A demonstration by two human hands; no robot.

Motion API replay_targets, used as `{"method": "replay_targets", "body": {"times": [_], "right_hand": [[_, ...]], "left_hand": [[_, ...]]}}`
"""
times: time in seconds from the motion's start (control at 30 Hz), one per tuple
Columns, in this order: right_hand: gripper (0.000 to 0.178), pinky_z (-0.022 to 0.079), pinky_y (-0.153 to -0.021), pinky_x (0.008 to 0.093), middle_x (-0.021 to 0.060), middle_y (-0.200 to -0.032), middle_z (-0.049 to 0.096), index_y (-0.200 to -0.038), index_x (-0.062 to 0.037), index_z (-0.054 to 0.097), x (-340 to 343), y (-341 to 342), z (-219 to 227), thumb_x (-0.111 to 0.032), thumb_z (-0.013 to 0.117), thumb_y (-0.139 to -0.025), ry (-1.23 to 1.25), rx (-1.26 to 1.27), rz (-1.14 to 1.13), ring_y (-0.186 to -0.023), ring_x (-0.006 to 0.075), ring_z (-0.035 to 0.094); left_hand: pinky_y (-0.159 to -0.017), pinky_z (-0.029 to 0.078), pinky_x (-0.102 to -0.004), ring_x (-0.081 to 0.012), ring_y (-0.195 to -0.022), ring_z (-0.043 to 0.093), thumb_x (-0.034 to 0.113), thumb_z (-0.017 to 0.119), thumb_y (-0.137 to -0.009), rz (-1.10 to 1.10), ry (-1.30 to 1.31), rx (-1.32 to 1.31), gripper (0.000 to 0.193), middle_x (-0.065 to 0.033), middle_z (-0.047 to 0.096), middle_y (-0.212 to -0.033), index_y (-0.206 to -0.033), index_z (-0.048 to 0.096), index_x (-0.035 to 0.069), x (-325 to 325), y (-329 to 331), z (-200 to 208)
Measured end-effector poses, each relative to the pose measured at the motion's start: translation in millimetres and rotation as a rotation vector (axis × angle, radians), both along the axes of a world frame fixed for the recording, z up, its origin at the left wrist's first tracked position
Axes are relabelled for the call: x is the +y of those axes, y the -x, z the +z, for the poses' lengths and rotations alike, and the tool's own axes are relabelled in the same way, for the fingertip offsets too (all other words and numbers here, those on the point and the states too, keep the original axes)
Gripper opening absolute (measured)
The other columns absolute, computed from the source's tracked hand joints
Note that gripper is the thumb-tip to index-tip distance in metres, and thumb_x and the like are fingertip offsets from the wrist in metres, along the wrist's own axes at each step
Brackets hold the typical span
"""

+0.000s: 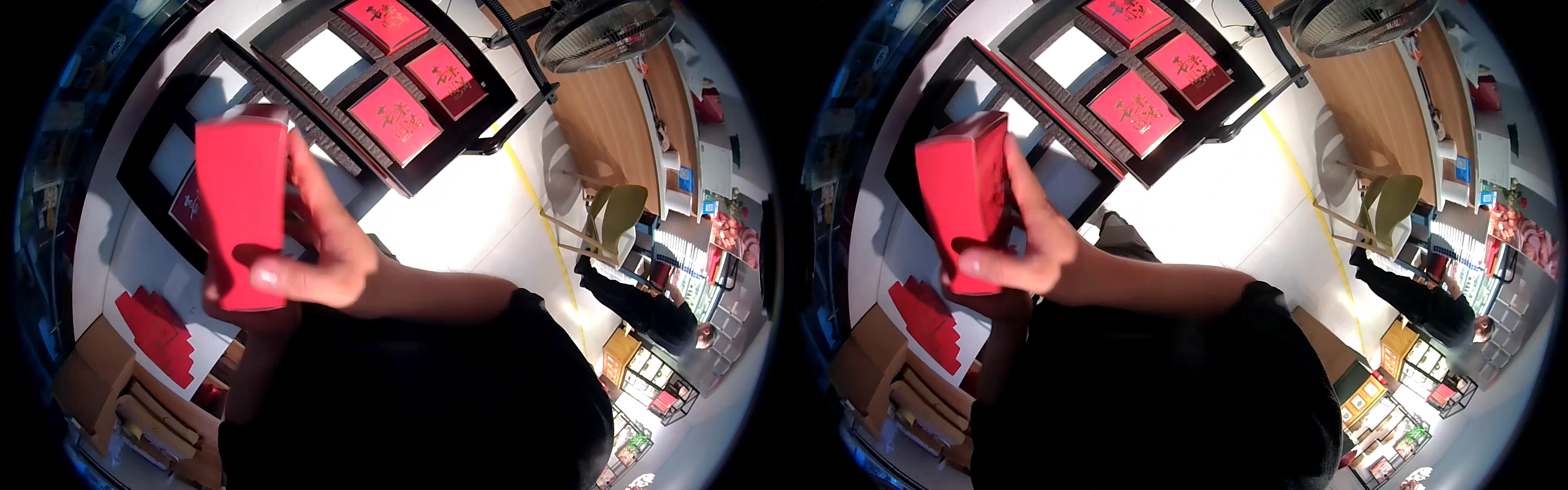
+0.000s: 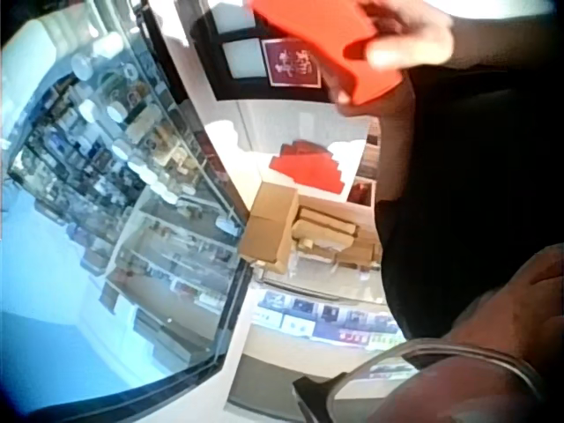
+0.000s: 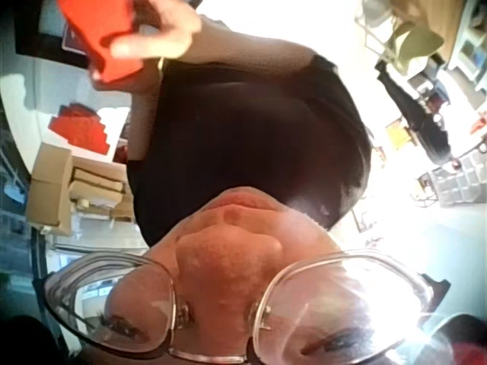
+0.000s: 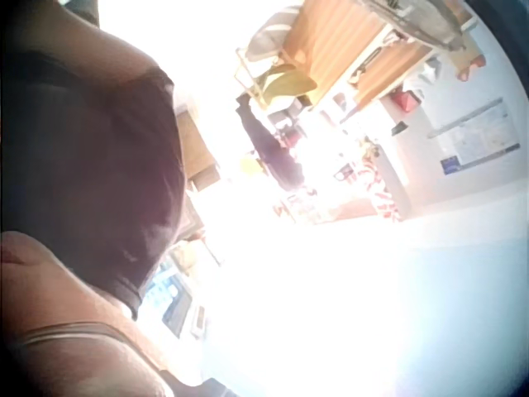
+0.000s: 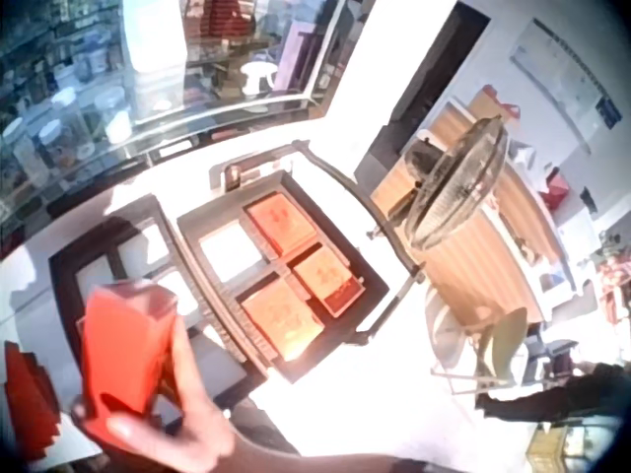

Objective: The person folds flat red cardboard sheets into small rectangular boxes by hand. They repeatedly fold the flaps and tuck them in to form the box structure. After assembling several boxes, the person places them into a black display rack with multiple compartments.

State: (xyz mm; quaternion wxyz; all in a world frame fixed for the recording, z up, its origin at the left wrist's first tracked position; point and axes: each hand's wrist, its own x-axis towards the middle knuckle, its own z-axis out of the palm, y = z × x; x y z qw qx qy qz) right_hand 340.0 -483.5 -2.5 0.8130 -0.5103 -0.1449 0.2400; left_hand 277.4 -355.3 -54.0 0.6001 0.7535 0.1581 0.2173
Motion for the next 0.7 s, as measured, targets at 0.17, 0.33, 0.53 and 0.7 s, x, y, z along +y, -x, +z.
{"method": "replay_targets", "body": {"times": [0.17, 0.33, 0.53, 0.7], "right_hand": [[0.092, 0.043, -0.094, 0.0403, 0.0157, -0.127, 0.043, -0.143, -0.0012, 0.019, -13, -56, -6, -0.019, 0.077, -0.074, 0.026, -0.172, -0.231, -0.116, 0.0254, 0.048], [0.093, 0.038, -0.099, 0.0392, 0.0243, -0.126, 0.047, -0.145, -0.0044, 0.013, -61, -173, 29, -0.039, 0.066, -0.077, 0.969, -0.581, 0.005, -0.114, 0.0339, 0.05], [0.094, 0.033, -0.098, 0.0494, 0.0268, -0.129, 0.039, -0.14, -0.0153, 0.035, -26, -202, -100, -0.064, 0.065, -0.065, 1.584, -0.799, -0.235, -0.122, 0.04, 0.037], [0.095, 0.033, -0.1, 0.0496, 0.0286, -0.126, 0.04, -0.141, -0.0166, 0.033, -8, -205, -121, -0.068, 0.063, -0.067, 1.64, -0.73, -0.202, -0.12, 0.044, 0.038]], "left_hand": [[-0.105, 0.028, -0.0507, -0.0417, -0.125, 0.038, 0.01, 0.072, -0.072, -0.275, -0.455, -0.306, 0.069, -0.0263, 0.038, -0.134, -0.127, 0.032, 0.002, -6, -14, 10], [-0.105, 0.031, -0.0478, -0.0379, -0.124, 0.041, 0.01, 0.062, -0.079, -0.321, -0.553, -0.179, 0.053, -0.0241, 0.042, -0.133, -0.125, 0.037, 0.001, 21, 8, 17], [-0.106, 0.031, -0.0452, -0.0332, -0.123, 0.044, 0.014, 0.055, -0.086, -0.103, -0.572, 0.008, 0.043, -0.0187, 0.046, -0.131, -0.124, 0.041, 0.003, 60, 43, -3], [-0.105, 0.032, -0.0437, -0.0324, -0.123, 0.045, 0.009, 0.054, -0.083, -0.002, -0.553, 0.098, 0.042, -0.0186, 0.047, -0.131, -0.124, 0.043, 0.004, 75, 61, -9]]}}
